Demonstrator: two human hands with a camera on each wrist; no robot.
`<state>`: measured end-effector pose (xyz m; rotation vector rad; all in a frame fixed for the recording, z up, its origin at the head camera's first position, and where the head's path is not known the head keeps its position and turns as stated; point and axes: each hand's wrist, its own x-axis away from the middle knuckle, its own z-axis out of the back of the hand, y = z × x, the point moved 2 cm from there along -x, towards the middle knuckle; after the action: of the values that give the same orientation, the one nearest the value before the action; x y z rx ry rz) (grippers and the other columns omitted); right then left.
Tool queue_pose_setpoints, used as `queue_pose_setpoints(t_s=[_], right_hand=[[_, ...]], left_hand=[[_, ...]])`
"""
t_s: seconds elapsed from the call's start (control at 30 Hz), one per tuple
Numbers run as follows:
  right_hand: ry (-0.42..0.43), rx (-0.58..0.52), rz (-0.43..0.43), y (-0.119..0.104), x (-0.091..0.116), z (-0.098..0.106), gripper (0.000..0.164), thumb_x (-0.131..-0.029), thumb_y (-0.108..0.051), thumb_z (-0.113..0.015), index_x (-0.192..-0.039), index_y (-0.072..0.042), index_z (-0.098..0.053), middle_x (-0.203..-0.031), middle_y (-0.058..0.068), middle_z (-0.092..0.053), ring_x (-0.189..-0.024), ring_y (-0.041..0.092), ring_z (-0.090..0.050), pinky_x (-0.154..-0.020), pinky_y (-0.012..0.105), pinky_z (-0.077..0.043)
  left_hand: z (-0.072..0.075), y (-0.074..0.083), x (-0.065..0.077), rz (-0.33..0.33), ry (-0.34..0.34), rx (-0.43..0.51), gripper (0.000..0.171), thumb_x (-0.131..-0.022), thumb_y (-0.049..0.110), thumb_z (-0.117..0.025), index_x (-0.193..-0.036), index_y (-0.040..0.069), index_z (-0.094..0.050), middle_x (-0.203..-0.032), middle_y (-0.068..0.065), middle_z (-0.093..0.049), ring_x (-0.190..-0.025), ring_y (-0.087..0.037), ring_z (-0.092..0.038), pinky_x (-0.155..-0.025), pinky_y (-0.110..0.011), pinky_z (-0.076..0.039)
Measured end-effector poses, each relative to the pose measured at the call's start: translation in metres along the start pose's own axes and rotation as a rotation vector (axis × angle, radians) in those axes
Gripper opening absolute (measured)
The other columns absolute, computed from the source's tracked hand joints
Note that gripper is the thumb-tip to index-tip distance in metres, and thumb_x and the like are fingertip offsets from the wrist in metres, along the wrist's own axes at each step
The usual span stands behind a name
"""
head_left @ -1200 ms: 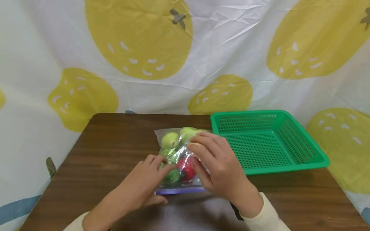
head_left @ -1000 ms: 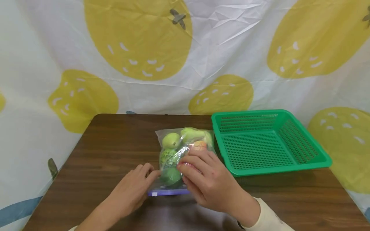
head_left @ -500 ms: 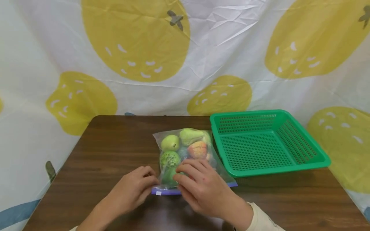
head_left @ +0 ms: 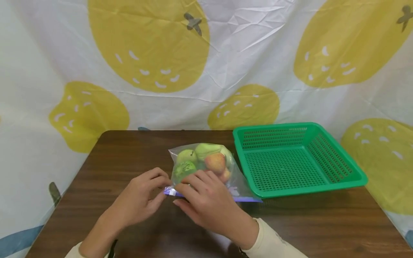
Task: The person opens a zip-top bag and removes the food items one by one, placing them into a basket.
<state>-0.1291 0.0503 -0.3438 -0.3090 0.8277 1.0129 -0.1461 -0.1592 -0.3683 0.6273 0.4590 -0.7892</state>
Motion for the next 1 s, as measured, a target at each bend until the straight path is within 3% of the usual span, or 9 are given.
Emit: queue_pose_setpoints(t_s=[0.1,0.23,0.53,0.77,1.0], right_hand=[[0.043,0.028,-0.023,0.002,-0.010,-0.004,0.016,-0.087,-0.027,-0.078,-0.097,-0.015,-0.072,-0.093,-0.005,-0.070,-0.085,0.013,-0.062,-0.068,0.028,-0.046],[0.075,0.047,-0.063,0.007,-0.018,-0.008,0.008,-0.087,-0.022,-0.078,-0.091,-0.016,-0.074,-0.086,-0.007,-0.070,-0.078,0.012,-0.062,-0.066,0.027,-0.044],[0.081,-0.034,-0.109,0.019,-0.021,-0.007,0.009,-0.089,-0.023,-0.074,-0.088,-0.014,-0.072,-0.085,-0.005,-0.066,-0.079,0.011,-0.063,-0.073,0.030,-0.049],[0.044,-0.019,-0.174,0.026,-0.019,-0.008,0.006,-0.091,-0.021,-0.072,-0.091,-0.015,-0.072,-0.087,-0.005,-0.068,-0.083,0.012,-0.064,-0.070,0.030,-0.049],[0.008,0.029,-0.199,0.029,-0.016,-0.012,0.006,-0.092,-0.019,-0.072,-0.095,-0.014,-0.070,-0.087,-0.005,-0.067,-0.084,0.013,-0.064,-0.068,0.030,-0.047]], left_hand=[[0.007,0.001,-0.010,0.001,0.008,-0.013,0.020,-0.083,-0.001,-0.075,-0.090,0.017,-0.070,-0.096,0.012,-0.062,-0.078,0.000,-0.060,-0.066,-0.022,-0.052],[0.014,0.001,-0.021,0.049,-0.037,-0.024,0.016,-0.087,0.005,-0.074,-0.086,0.020,-0.070,-0.092,0.015,-0.061,-0.072,0.001,-0.054,-0.063,-0.020,-0.048],[0.022,0.003,-0.044,0.077,-0.113,-0.016,0.011,-0.089,0.011,-0.071,-0.085,0.022,-0.069,-0.082,0.015,-0.058,-0.070,-0.002,-0.054,-0.064,-0.023,-0.049],[0.022,0.004,-0.051,0.069,-0.141,0.050,0.015,-0.091,0.008,-0.068,-0.084,0.020,-0.072,-0.077,0.015,-0.056,-0.066,0.000,-0.052,-0.061,-0.022,-0.048],[0.018,0.005,-0.053,0.074,-0.187,0.012,0.010,-0.094,0.010,-0.068,-0.092,0.016,-0.076,-0.079,0.013,-0.055,-0.068,-0.001,-0.048,-0.064,-0.022,-0.046]])
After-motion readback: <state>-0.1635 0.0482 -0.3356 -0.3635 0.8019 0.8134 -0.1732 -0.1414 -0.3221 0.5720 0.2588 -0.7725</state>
